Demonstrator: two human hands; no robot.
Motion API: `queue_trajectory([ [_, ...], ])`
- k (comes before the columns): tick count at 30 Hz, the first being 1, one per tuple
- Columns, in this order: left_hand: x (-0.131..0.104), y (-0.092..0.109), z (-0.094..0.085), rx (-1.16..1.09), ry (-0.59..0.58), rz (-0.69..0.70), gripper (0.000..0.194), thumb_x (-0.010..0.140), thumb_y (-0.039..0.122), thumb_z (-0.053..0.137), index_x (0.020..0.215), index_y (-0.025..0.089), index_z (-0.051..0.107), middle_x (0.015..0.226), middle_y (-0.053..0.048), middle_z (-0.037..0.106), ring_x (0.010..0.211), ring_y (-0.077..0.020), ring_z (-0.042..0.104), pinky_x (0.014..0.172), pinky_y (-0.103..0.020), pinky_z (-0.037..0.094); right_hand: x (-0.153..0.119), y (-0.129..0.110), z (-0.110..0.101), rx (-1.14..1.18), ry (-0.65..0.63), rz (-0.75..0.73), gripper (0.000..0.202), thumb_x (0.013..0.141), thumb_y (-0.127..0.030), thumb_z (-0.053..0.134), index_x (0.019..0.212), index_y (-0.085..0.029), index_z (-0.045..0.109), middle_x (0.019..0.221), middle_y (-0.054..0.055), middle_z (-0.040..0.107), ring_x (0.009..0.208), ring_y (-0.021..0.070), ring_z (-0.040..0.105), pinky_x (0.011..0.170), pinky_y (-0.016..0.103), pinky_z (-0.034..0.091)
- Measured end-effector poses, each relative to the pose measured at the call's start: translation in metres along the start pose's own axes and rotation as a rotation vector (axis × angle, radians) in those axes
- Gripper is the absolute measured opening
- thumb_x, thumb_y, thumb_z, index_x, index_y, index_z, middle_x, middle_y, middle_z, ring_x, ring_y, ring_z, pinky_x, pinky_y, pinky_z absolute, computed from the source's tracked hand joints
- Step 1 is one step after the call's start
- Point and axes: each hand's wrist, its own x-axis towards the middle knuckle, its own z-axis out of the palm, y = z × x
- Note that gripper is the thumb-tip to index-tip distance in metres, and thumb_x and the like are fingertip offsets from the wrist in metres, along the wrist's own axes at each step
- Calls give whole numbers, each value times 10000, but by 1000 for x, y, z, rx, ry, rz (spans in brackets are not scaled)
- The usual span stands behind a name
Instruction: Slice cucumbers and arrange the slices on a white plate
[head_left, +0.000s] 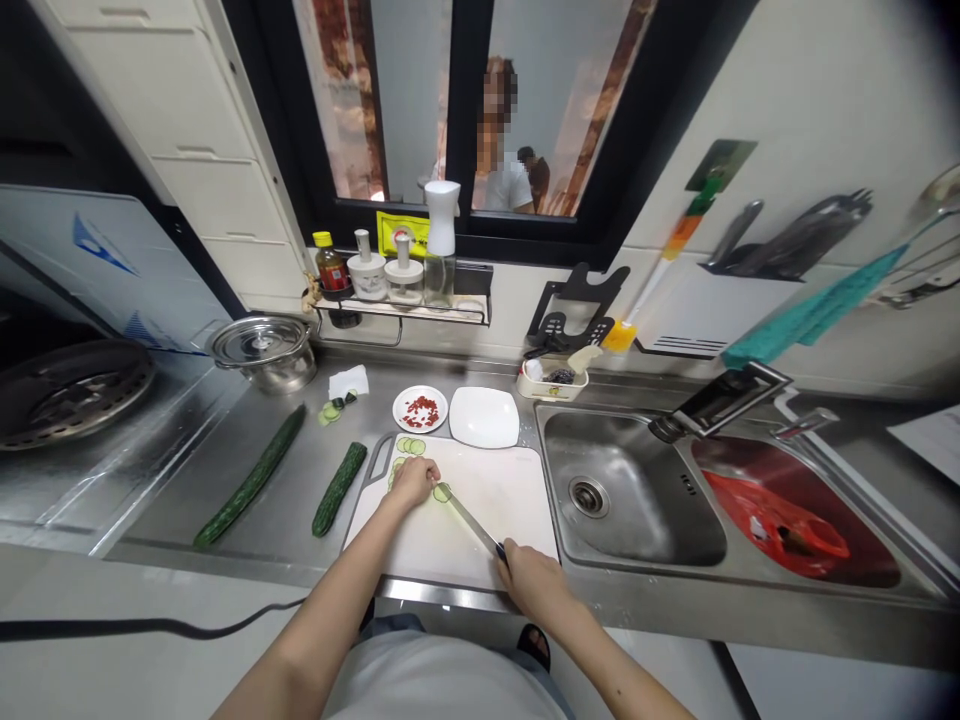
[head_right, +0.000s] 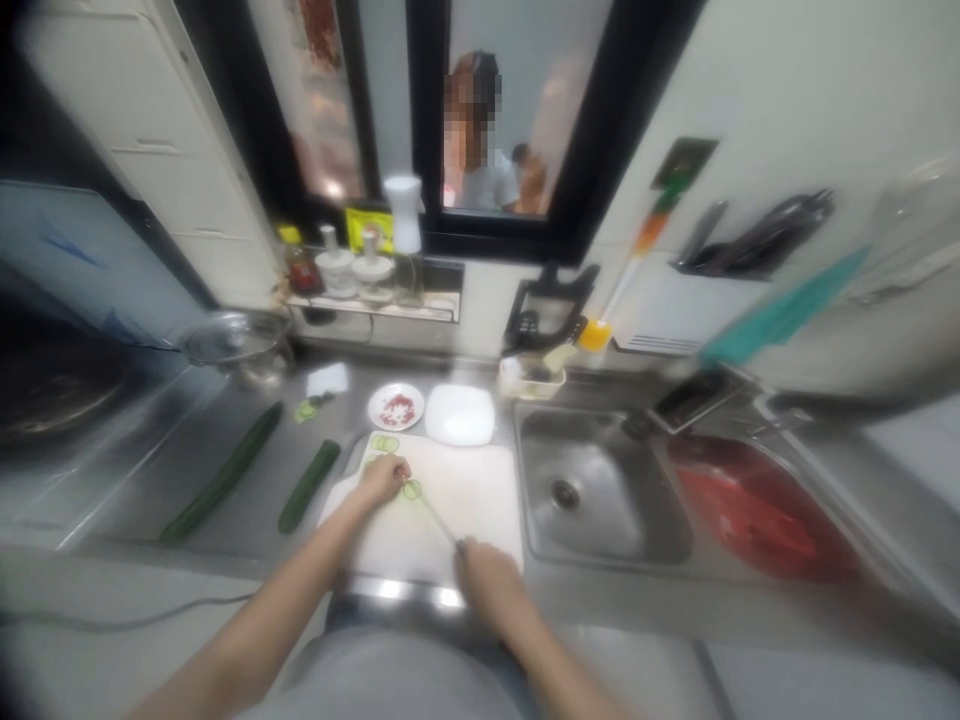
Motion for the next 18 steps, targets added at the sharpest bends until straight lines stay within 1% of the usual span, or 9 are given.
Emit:
queue_trajectory([
  [5,-1,1,-1,10,1,0,157,740,149,620,840,235,704,888,-13,720,922,-179,620,786,-264,411,-1,-1,-7,-15,7,-8,340,947,-315,338,1077,-158,610,978,160,699,924,244,670,757,320,447],
  [14,0,0,1,8,3,1,172,730,144,609,840,235,706,884,-15,719,911,-175,621,775,-261,407,-1,-4,-33,-127,-34,-33,341,944,-296,359,1117,-143,610,997,171,699,962,271,665,757,352,476],
  [18,-1,0,1,11,6,1,187,728,140,598,842,238,710,907,-16,722,913,-175,619,788,-268,406,2,-3,-38,-137,-44,-41,336,938,-293,381,1122,-131,611,1006,182,696,975,279,662,769,366,479],
])
